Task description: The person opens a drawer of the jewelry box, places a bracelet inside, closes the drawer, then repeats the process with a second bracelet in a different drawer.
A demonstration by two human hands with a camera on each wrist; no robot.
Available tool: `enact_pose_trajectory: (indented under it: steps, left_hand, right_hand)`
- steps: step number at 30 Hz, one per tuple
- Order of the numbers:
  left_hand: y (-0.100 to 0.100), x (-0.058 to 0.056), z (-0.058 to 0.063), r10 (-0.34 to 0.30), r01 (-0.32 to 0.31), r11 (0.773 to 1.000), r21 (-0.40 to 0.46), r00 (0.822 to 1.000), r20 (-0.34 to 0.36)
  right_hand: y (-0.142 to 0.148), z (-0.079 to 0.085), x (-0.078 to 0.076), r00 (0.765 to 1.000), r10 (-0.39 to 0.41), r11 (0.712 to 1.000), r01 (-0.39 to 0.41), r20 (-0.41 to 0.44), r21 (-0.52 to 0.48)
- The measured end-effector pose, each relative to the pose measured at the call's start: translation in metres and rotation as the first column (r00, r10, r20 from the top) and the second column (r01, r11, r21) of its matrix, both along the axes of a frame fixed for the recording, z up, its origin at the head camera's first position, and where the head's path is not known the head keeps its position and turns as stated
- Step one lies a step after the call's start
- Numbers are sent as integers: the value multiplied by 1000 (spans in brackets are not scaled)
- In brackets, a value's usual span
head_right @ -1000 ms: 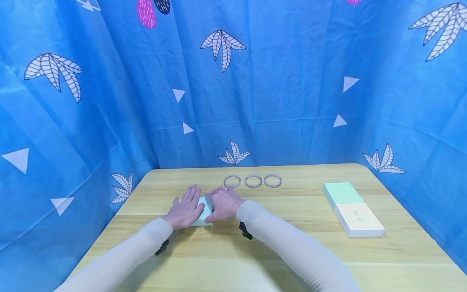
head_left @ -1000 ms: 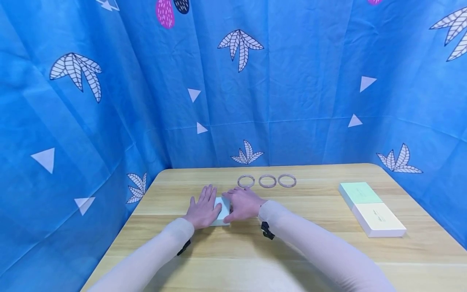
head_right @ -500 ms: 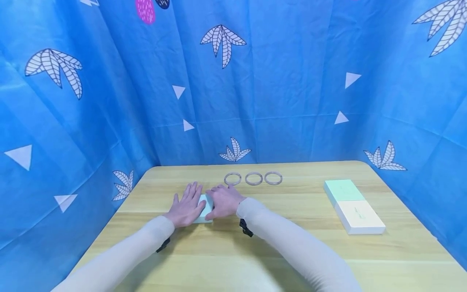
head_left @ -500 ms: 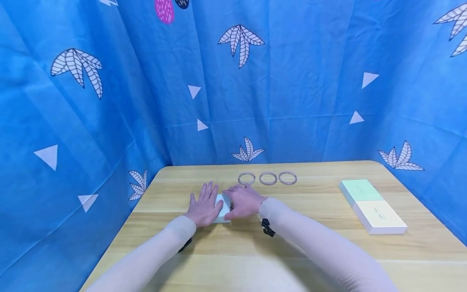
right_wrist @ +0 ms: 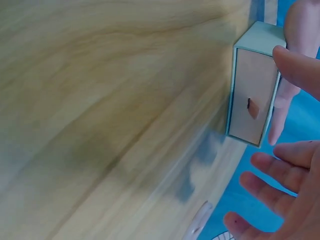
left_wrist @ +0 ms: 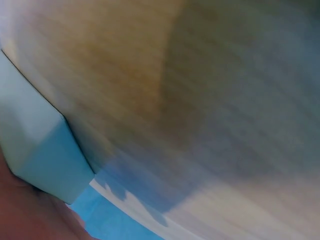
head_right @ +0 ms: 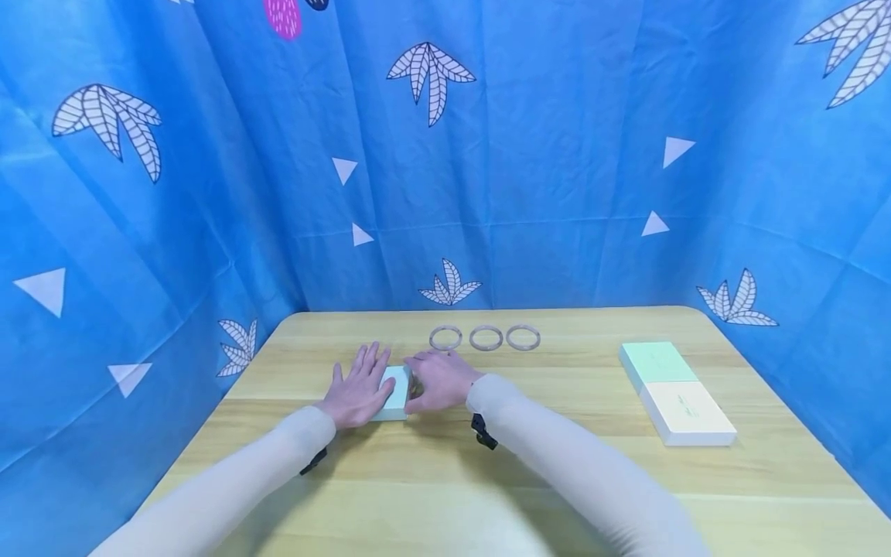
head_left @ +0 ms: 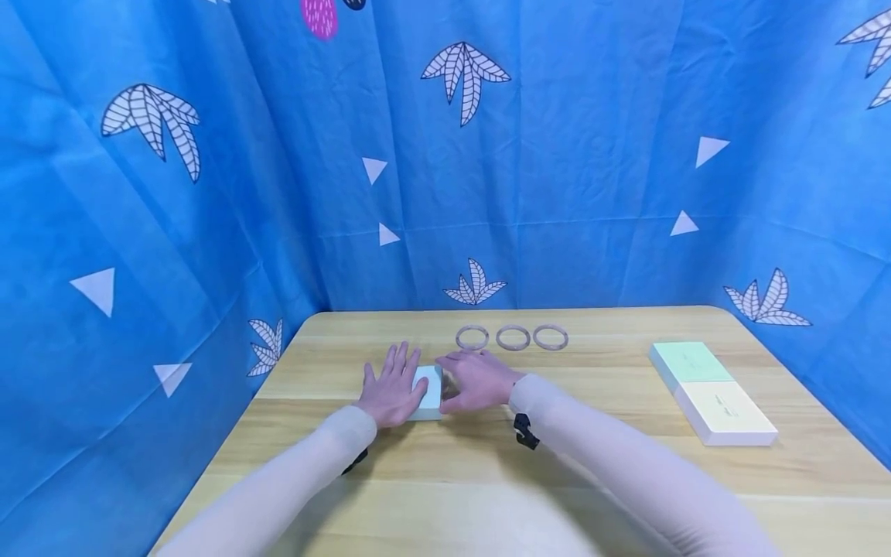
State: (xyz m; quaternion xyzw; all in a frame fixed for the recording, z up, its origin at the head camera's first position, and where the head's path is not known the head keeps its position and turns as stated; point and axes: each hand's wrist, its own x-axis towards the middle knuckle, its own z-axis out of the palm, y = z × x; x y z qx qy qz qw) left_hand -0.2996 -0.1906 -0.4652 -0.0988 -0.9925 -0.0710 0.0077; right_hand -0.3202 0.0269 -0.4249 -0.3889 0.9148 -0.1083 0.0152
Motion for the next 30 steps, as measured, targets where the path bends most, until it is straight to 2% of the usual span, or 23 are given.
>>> enact_pose_trajectory:
  steps: [5, 9, 14, 20, 26, 30]
  left_hand:
    - [1, -1, 2, 3, -3, 1000, -7, 1000, 10]
    - [0, -2, 2, 4, -4, 1000, -6, 1000, 14]
    - [0, -3, 1, 2, -2, 1000, -12, 1000, 21]
    - [0, -1, 2, -1, 1, 1000, -11, 1000, 5]
    - [2, 2, 4, 8, -8, 1000, -15, 1000, 16]
    - [4, 4, 6, 12, -12, 1000, 1, 1000, 16]
  right_hand:
    - [7, -4, 0, 1000, 12, 1000, -12, -7, 15]
    - [10, -5, 1, 999, 27, 999, -28, -18, -22]
    - [11, -6, 1, 995, 57, 995, -63, -81, -75]
    - [11, -10, 0, 986, 69, 994, -81, -151, -76]
    - [6, -10, 3, 985, 83, 991, -98, -153, -92]
    - [4, -11, 4, 985, 63, 993, -78, -161, -85]
